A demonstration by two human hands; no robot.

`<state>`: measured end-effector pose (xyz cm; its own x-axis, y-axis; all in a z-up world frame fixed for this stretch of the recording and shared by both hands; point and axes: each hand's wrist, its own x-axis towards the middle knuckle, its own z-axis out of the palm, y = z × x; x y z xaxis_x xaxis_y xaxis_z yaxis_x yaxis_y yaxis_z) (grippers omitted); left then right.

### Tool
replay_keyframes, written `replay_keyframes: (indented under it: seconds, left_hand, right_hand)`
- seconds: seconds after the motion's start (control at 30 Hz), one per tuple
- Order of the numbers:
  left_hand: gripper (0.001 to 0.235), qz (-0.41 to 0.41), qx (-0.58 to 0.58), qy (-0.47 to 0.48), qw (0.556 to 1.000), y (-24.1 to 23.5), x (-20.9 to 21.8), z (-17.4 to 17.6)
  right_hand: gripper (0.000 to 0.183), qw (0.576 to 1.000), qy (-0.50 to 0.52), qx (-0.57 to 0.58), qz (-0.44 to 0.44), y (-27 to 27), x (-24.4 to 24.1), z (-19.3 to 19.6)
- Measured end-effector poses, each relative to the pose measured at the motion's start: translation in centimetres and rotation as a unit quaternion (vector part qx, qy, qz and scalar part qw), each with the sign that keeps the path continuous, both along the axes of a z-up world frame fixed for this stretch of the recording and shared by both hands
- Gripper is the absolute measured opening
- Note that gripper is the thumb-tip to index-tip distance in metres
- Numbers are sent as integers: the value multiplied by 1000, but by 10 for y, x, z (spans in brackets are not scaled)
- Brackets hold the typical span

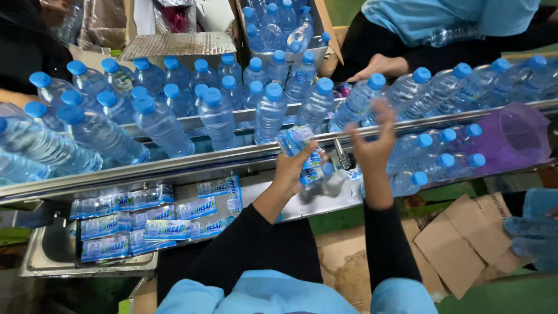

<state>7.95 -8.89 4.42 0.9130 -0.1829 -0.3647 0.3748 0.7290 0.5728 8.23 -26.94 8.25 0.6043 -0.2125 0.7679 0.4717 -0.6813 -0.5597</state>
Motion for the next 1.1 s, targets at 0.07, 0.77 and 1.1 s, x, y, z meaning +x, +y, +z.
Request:
replay_keyframes:
  seconds: [0.07,0.77,1.1]
  left_hand:
    - [36,15,37,-27,999,-13,6,-20]
    - [51,-60,6,-34,998,68,-25,30]
    - [47,-59,-3,-14,998,76,-33,28]
  right_hand:
    - [50,996,78,-9,48,21,-13,-5]
    - [3,947,-128,-285,78,23,110,47]
    - [63,981,32,-193,6,-21,101,12]
